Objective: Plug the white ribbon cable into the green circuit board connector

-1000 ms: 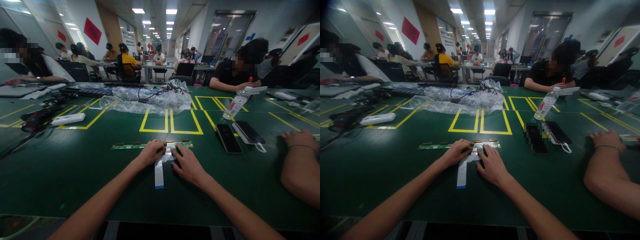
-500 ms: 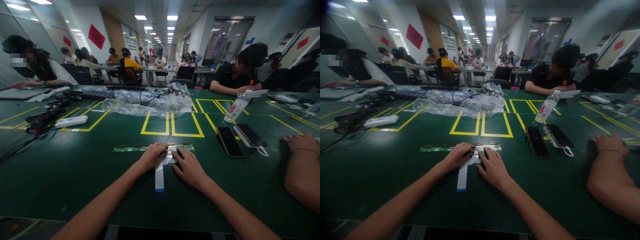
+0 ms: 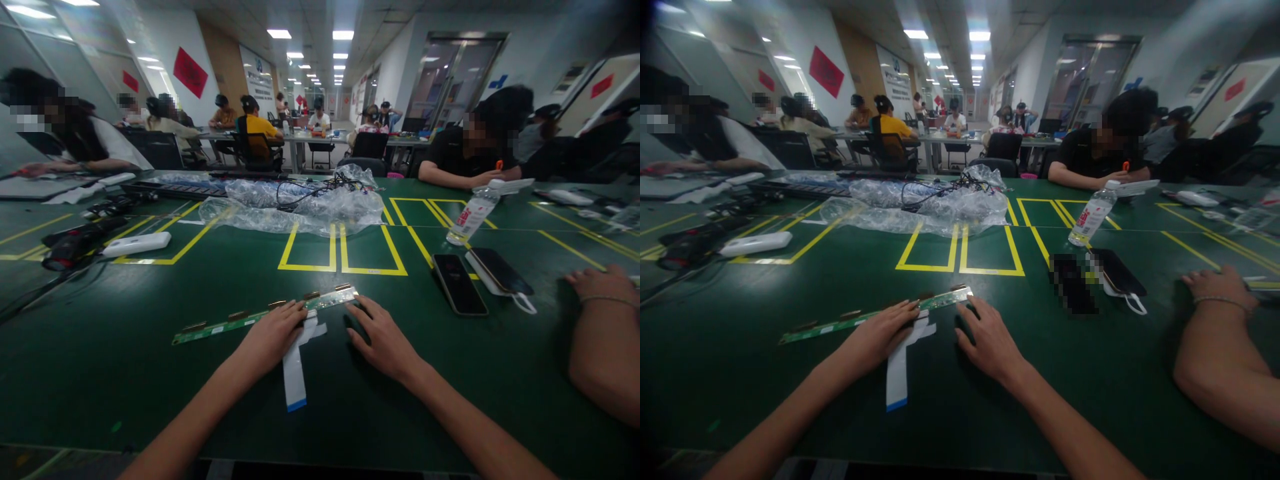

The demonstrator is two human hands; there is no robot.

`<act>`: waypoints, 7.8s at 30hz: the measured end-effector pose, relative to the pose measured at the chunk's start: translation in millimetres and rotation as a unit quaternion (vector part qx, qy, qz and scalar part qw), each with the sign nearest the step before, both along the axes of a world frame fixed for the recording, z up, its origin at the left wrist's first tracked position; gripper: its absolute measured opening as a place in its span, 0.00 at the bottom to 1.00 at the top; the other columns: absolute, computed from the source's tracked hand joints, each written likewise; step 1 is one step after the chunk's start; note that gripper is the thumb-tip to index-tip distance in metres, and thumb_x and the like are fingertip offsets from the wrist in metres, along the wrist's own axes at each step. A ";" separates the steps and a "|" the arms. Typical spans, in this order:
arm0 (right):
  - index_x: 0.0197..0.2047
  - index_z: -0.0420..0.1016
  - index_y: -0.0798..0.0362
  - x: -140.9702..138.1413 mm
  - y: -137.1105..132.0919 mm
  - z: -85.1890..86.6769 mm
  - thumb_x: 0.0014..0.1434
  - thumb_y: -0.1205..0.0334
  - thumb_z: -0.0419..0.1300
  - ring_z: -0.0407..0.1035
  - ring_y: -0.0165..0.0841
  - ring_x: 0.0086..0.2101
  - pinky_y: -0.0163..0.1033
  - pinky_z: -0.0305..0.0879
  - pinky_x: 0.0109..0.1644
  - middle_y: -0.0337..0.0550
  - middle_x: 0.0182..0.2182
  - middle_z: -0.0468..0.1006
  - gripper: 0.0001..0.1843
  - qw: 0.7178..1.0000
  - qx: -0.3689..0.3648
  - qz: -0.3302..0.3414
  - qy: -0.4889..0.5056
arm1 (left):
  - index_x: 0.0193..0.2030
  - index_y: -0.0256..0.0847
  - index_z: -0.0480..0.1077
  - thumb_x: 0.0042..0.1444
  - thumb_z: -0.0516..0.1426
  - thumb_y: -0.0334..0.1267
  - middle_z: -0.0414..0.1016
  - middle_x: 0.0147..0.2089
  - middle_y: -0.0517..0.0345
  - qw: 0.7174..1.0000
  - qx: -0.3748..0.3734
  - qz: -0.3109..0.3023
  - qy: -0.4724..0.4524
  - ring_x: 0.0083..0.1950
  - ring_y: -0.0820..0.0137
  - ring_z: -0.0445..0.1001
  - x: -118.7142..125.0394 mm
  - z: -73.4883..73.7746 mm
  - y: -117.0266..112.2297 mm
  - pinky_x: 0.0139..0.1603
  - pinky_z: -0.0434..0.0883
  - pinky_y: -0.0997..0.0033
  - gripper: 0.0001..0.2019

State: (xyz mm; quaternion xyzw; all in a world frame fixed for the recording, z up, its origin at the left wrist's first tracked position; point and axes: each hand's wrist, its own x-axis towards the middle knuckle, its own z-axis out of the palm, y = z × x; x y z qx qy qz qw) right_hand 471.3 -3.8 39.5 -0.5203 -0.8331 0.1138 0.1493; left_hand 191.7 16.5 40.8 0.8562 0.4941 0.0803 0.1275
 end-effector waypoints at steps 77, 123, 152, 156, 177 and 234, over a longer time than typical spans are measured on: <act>0.72 0.53 0.58 -1.9 -7.4 5.9 0.68 0.47 0.50 0.46 0.45 0.69 0.55 0.43 0.71 0.54 0.71 0.52 0.36 0.996 -0.066 -0.010 -0.052 | 0.62 0.28 0.64 0.65 0.41 0.56 0.66 0.65 0.32 0.913 0.061 0.371 0.160 0.64 0.41 0.65 -158.7 -1.0 14.5 0.55 0.70 0.39 0.33; 0.72 0.55 0.53 -21.3 -7.7 -2.3 0.67 0.49 0.50 0.42 0.50 0.69 0.59 0.41 0.70 0.57 0.71 0.51 0.34 0.995 -0.019 -0.007 -0.097 | 0.52 0.46 0.76 0.67 0.52 0.37 0.74 0.60 0.55 0.992 0.056 -0.093 -0.059 0.53 0.62 0.69 49.9 1.9 29.9 0.54 0.69 0.58 0.14; 0.72 0.54 0.56 -30.2 -7.6 -5.8 0.67 0.53 0.49 0.45 0.49 0.69 0.59 0.43 0.70 0.60 0.70 0.53 0.33 0.993 0.005 -0.010 -0.122 | 0.48 0.45 0.78 0.65 0.53 0.32 0.78 0.55 0.58 0.981 0.063 -0.132 -0.128 0.51 0.64 0.71 45.0 -11.9 38.4 0.53 0.69 0.61 0.13; 0.71 0.55 0.56 -31.5 -7.9 -6.4 0.68 0.53 0.48 0.46 0.49 0.68 0.58 0.43 0.70 0.60 0.70 0.54 0.32 0.992 0.011 -0.010 -0.123 | 0.47 0.45 0.78 0.65 0.54 0.32 0.79 0.54 0.59 0.981 0.065 -0.130 -0.128 0.51 0.65 0.72 45.5 -12.1 37.7 0.54 0.68 0.62 0.12; 0.68 0.62 0.51 -16.5 -1.6 -2.6 0.67 0.55 0.51 0.51 0.47 0.67 0.59 0.48 0.69 0.54 0.68 0.59 0.28 0.999 -0.007 0.009 -0.048 | 0.44 0.42 0.78 0.63 0.56 0.34 0.79 0.52 0.54 0.977 0.043 -0.092 -0.189 0.51 0.64 0.73 40.6 -18.5 38.5 0.54 0.70 0.60 0.08; 0.70 0.60 0.48 -12.7 0.2 -7.9 0.65 0.49 0.55 0.50 0.48 0.68 0.60 0.48 0.69 0.54 0.69 0.57 0.32 0.998 -0.009 0.029 -0.057 | 0.58 0.41 0.70 0.66 0.52 0.35 0.74 0.61 0.48 0.989 0.074 -0.102 -0.078 0.61 0.60 0.72 43.3 -7.6 18.1 0.63 0.68 0.53 0.16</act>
